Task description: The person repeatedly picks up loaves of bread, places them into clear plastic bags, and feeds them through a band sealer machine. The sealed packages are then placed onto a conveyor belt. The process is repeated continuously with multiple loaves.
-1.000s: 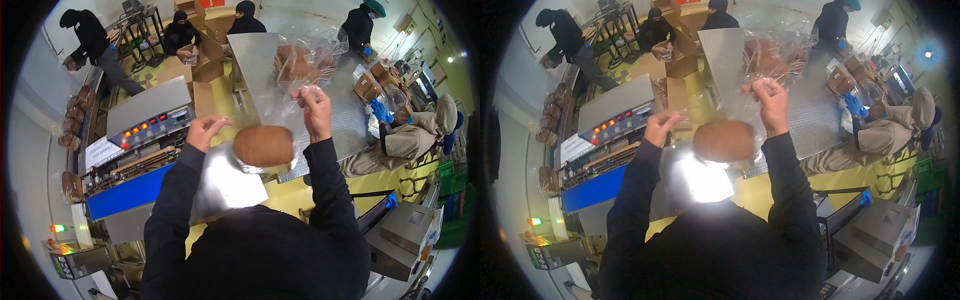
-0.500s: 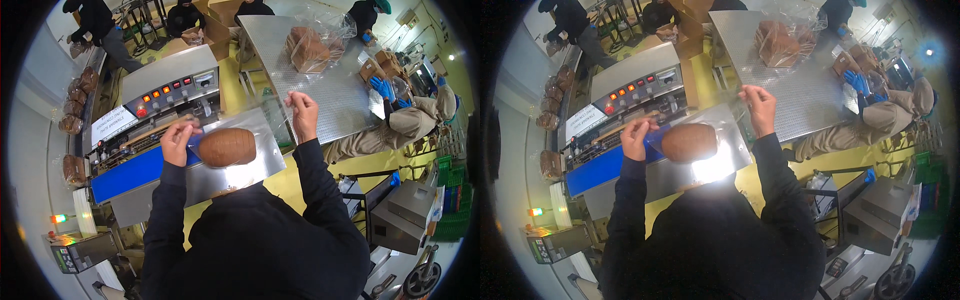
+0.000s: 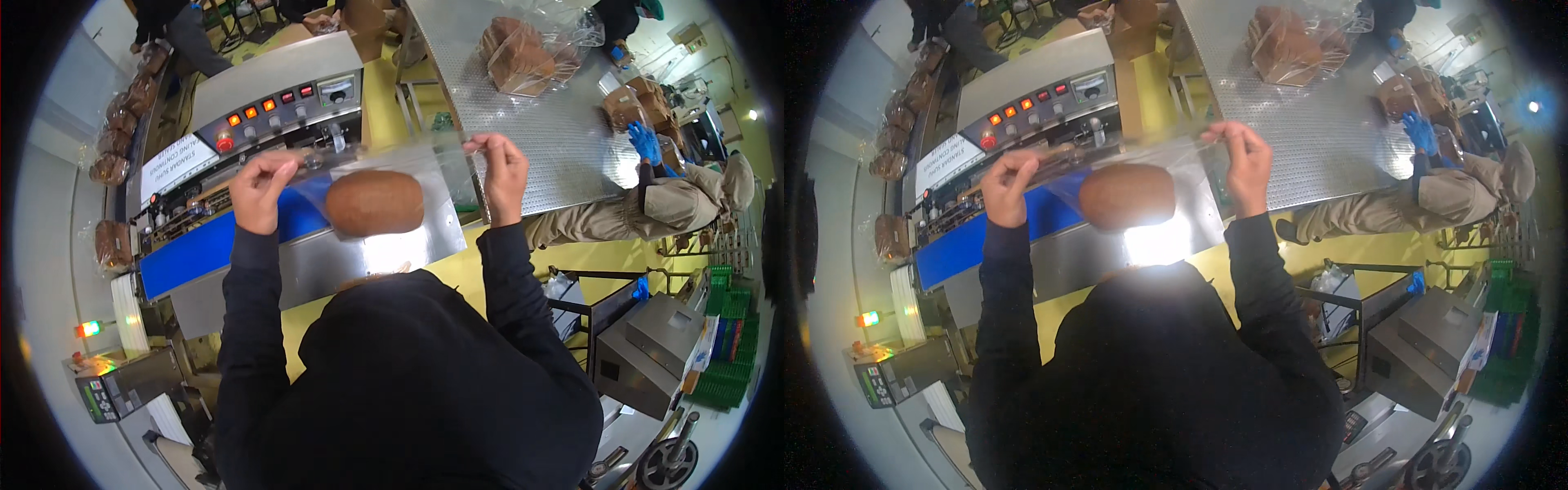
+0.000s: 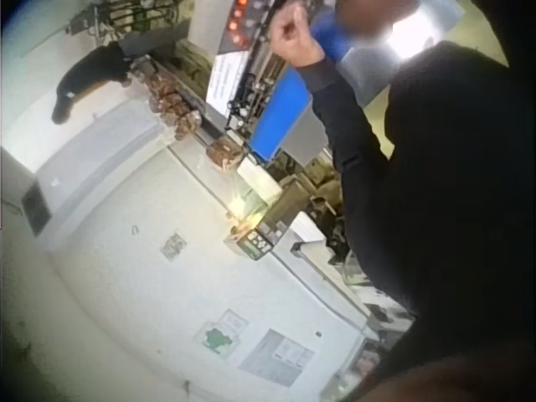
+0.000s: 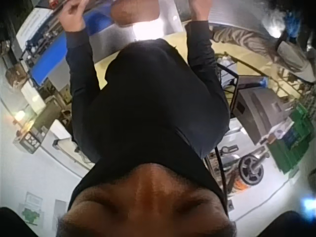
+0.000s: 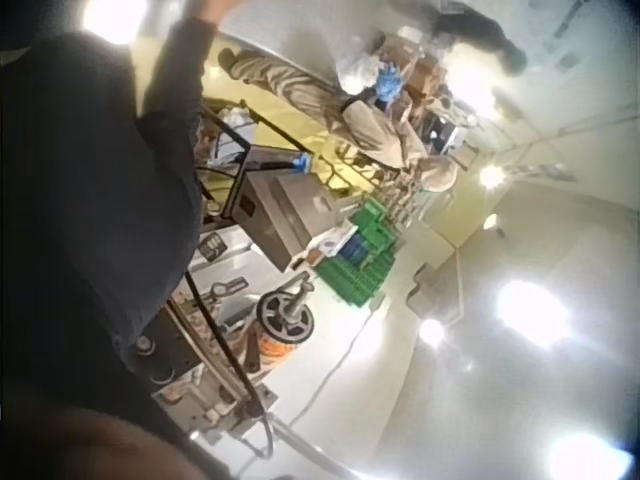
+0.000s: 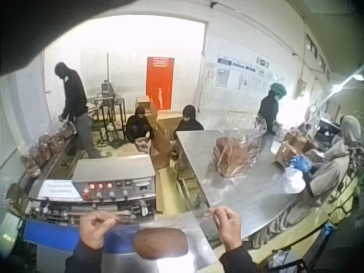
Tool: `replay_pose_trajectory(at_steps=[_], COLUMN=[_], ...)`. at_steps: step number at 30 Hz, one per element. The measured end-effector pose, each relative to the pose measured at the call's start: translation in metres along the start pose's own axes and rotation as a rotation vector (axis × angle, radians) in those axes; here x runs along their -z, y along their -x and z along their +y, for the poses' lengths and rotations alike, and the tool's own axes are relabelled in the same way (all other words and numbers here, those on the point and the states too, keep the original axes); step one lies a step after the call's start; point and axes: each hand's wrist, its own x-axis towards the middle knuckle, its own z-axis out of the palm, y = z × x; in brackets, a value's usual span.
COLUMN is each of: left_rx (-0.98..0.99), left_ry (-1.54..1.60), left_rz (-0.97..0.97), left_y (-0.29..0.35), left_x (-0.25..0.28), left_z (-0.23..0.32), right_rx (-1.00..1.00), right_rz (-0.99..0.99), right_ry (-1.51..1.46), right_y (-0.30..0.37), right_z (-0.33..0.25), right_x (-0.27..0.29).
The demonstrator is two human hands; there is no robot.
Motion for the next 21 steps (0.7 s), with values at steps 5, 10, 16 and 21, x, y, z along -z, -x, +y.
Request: replay_pose_trajectory(at_steps=[5, 10, 16, 21], left_rx=[-0.073, 0.163, 0.025, 0.01], left_ry=[0.067, 0.164, 0.019, 0.174], left_rz=[0.045, -0.014, 0.03, 0.136], left_y=[-0.014, -0.004, -0.011, -0.006], left_x=[-0.032, -0.035, -0.039, -0.054], left_z=[0.002, -0.009, -0.011, -0.004], right_rx=[0.041, -0.055, 0.077, 0.064], right_rz=[0.022, -0.013, 0.035, -0.139], right_ry=[-0.221, -0.175, -0.286, -0.45], right_y=[-0.02, -0.018, -0.03, -0.03], right_z=[-0.002, 0.021, 0.019, 0.022], right_x=[0.018, 0.048, 0.051, 0.068])
